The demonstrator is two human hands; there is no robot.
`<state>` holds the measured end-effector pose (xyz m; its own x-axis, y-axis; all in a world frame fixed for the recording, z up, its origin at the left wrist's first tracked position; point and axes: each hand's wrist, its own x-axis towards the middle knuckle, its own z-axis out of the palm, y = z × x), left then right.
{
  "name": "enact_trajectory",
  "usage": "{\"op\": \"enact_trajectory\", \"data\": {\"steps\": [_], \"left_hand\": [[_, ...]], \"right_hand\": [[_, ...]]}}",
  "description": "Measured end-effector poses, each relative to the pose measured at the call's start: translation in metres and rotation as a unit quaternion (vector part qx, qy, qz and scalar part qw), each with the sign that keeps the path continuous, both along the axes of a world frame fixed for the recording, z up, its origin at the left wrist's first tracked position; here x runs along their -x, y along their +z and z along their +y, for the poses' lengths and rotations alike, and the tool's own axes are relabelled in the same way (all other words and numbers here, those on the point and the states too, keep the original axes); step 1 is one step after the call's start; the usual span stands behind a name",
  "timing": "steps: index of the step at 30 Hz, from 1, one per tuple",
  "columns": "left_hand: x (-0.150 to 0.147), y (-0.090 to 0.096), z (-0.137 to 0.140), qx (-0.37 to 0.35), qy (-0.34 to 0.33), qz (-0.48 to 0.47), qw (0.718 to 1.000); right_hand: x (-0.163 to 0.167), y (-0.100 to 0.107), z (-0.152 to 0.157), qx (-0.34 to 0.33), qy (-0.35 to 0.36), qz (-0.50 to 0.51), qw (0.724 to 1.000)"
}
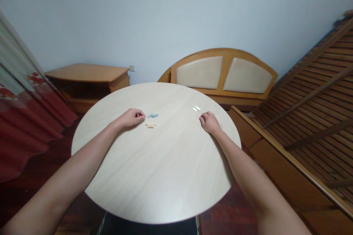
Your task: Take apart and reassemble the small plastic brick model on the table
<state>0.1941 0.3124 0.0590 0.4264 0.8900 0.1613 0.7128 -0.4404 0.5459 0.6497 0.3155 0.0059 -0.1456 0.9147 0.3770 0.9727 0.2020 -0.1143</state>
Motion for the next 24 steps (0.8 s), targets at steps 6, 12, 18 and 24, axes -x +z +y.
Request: {"op": "enact_trajectory", "data": {"steps": [6,12,18,24], "left_hand": [[0.001,0.001,0.000,0.002,0.003,-0.001,1.000],[0.000,0.002,0.001,0.003,0.011,-0.005,1.000],[0.008,-0.001,0.008,-0.010,0.039,-0.007,0.999],[0.015,-0.006,0.011,-0.016,0.059,-0.004,0.998]], "right_hand": [[-0.026,0.001,-0.009,0.008,-0.060,-0.015,0.998],[-0.026,0.007,-0.029,0.022,-0.071,-0.008,0.997],[0.046,0.028,-0.030,-0.044,-0.048,0.010,0.998],[0.180,0.029,0.014,0.034,0.285,0.145,0.947]]}}
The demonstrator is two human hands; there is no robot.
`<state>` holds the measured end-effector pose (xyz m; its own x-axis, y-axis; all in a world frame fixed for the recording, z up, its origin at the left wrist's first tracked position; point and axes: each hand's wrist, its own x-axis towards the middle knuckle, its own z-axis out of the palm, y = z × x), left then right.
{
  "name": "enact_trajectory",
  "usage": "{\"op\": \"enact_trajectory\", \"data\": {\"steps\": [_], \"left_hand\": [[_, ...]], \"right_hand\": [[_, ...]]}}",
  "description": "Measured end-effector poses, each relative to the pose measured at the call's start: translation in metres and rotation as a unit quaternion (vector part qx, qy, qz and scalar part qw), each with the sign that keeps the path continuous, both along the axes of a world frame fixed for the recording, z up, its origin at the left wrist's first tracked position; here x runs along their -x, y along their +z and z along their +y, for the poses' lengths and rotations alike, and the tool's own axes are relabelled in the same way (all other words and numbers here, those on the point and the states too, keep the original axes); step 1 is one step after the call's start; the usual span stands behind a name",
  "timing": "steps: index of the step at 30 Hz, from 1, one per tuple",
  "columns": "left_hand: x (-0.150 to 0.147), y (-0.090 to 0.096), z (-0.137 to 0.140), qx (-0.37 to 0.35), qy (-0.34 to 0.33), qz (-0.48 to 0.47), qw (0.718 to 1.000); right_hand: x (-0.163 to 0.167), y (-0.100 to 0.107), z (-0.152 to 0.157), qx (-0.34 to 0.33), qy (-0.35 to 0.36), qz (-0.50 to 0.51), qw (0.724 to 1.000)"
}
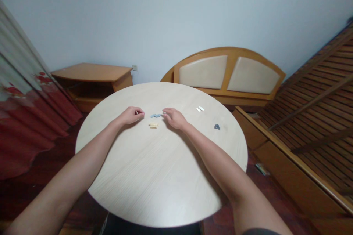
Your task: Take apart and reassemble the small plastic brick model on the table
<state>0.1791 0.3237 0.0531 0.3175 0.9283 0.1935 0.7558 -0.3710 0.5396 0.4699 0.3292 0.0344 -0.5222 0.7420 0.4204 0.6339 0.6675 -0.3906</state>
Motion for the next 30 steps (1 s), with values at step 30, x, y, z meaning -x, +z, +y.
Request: {"op": "enact_trajectory", "data": {"steps": [30], "left_hand": [[0.004,0.000,0.004,-0.006,0.035,0.022,0.999]], "right_hand": [[-0.040,-0.025,0.027,-0.038,-0.183,0.077,0.979]]}}
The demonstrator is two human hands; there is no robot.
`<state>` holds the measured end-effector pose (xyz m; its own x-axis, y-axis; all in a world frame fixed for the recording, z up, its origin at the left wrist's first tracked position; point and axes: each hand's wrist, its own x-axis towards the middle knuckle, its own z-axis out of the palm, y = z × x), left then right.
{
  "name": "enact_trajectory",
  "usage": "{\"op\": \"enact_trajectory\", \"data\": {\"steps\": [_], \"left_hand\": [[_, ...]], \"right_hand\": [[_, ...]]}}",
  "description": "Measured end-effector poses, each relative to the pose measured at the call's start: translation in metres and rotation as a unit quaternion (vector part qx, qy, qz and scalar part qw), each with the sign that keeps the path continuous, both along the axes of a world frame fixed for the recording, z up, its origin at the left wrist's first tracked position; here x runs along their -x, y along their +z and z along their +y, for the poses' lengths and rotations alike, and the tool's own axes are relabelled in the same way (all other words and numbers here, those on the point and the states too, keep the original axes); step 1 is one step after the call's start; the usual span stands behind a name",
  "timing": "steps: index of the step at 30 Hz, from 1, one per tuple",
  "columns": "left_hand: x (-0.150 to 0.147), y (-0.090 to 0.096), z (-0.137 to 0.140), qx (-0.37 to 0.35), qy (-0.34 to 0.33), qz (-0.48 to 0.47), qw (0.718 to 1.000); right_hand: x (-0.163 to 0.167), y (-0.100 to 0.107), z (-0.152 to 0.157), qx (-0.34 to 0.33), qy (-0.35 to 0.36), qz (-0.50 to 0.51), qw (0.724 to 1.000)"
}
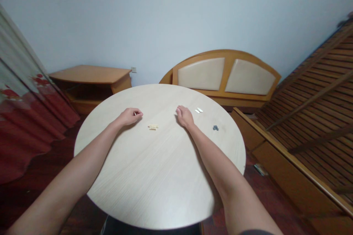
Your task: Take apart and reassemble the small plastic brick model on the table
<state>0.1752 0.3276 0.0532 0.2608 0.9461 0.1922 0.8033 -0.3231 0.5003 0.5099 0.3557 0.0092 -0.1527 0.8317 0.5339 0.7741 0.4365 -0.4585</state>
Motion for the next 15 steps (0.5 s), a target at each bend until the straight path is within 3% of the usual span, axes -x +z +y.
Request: {"op": "enact_trajectory", "data": {"steps": [3,7,11,15], "left_hand": [[0.001,-0.002,0.002,-0.001,0.018,0.002,1.000],[0.001,-0.006,0.001,0.000,0.036,-0.010,0.999],[-0.001,-0.007,-0.001,0.006,0.031,-0.007,0.999],[-0.003,-0.006,-0.002,0.015,0.023,0.007,1.000]], "right_hand": [[0.051,0.004,-0.033,0.025,0.146,-0.004,0.989],[0.108,0.006,-0.063,0.023,0.309,-0.043,0.950],[0.116,0.004,-0.066,0.042,0.309,-0.075,0.947],[0.077,0.000,-0.059,0.057,0.246,-0.064,0.966]]}}
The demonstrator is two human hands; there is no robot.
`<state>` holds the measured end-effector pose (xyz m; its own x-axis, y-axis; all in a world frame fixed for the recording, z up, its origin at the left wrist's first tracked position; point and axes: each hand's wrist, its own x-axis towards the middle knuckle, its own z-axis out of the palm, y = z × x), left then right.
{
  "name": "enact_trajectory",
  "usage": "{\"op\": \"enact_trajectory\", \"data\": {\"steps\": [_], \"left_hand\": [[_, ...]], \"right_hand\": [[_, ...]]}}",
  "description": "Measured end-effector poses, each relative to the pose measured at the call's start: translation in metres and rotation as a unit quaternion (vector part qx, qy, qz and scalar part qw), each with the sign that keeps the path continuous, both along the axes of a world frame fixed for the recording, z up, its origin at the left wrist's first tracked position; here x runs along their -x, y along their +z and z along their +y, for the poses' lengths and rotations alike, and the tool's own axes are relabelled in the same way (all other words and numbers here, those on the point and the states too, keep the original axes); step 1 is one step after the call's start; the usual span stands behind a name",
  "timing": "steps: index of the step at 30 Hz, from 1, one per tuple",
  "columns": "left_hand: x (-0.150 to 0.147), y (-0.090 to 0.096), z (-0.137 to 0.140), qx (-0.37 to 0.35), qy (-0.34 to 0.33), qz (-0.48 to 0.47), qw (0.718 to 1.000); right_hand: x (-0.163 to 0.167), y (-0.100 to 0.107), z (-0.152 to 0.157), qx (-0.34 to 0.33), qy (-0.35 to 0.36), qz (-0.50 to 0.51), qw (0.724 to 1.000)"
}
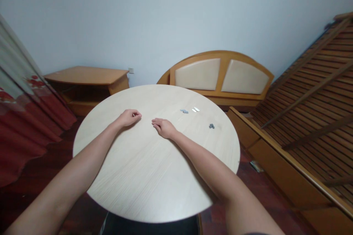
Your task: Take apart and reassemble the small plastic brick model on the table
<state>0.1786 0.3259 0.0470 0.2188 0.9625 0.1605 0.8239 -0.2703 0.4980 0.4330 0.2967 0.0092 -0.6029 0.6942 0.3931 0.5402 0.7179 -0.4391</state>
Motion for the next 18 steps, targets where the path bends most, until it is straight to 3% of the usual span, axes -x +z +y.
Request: {"op": "enact_trajectory", "data": {"steps": [10,14,18], "left_hand": [[-0.015,-0.007,-0.003,0.006,-0.047,0.020,0.999],[-0.020,-0.008,-0.006,-0.005,-0.051,0.025,0.998],[-0.032,-0.006,-0.009,-0.035,-0.043,0.014,0.998]], "right_hand": [[-0.141,-0.010,0.016,-0.007,-0.260,-0.010,0.966],[-0.161,-0.012,0.020,-0.004,-0.305,-0.022,0.952],[-0.155,-0.004,0.012,-0.032,-0.312,-0.049,0.948]]}}
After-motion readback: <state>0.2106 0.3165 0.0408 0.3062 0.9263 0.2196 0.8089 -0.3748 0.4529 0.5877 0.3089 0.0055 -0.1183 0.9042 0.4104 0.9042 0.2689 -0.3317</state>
